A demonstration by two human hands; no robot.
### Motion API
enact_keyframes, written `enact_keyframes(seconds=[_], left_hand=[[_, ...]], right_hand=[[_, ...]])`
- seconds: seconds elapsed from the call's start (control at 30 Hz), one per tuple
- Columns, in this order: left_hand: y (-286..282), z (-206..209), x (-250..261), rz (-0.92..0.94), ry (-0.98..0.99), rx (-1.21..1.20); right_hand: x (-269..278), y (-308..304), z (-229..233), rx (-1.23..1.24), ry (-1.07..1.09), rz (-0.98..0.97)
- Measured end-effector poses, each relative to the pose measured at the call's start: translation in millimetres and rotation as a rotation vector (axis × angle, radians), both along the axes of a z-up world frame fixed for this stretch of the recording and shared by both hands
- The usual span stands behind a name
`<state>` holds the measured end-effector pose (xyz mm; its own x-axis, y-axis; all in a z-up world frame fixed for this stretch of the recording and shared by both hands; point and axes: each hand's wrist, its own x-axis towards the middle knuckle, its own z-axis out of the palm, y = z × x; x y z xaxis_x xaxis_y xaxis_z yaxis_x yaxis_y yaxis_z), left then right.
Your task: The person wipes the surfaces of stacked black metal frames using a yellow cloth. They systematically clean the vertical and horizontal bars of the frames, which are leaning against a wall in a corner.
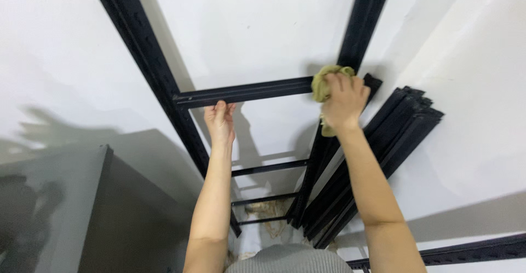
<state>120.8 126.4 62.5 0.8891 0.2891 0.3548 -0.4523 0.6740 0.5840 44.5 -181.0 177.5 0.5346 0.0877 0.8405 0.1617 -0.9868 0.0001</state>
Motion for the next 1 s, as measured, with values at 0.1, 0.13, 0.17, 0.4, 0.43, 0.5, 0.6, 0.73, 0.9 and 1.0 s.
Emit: enact_keyframes(seconds=[0.1, 0.13, 0.17, 0.4, 0.43, 0.5, 0.6, 0.73, 0.9, 1.0], left_hand=[[-8, -4, -12, -0.049, 0.146, 0.095], [-10, -8, -17, -0.079, 0.211, 0.136], [-17, -13, -21, -0.210, 0.254, 0.286], [-91, 70, -58, -0.279, -0.104, 0.996], [-97, 91, -66, -0.211, -0.189, 1.044], [-108, 130, -75, -0.159, -0.245, 1.115], [-120, 165, -83, -0.098, -0.291, 1.164], [-128, 174, -83, 0.019, -0.299, 1.198], [-138, 176, -73, 0.126, -0.269, 1.255], [-149, 176, -65, 0.205, -0.288, 1.271]], right_hand=[[-6, 1, 14, -0.011, 0.044, 0.010], [-6, 0, 21, 0.001, 0.057, 0.033], [-6, -1, 31, 0.053, 0.156, 0.012], [22, -7, 173, 0.064, -0.076, -0.037], [33, -8, 196, 0.041, -0.177, -0.057], [54, -15, 231, -0.050, -0.311, -0.116], [83, -22, 226, -0.198, -0.332, -0.250], [72, -19, 127, -0.195, -0.168, -0.305], [25, -25, 86, -0.234, -0.144, -0.136], [22, -27, 134, -0.140, 0.072, -0.082]])
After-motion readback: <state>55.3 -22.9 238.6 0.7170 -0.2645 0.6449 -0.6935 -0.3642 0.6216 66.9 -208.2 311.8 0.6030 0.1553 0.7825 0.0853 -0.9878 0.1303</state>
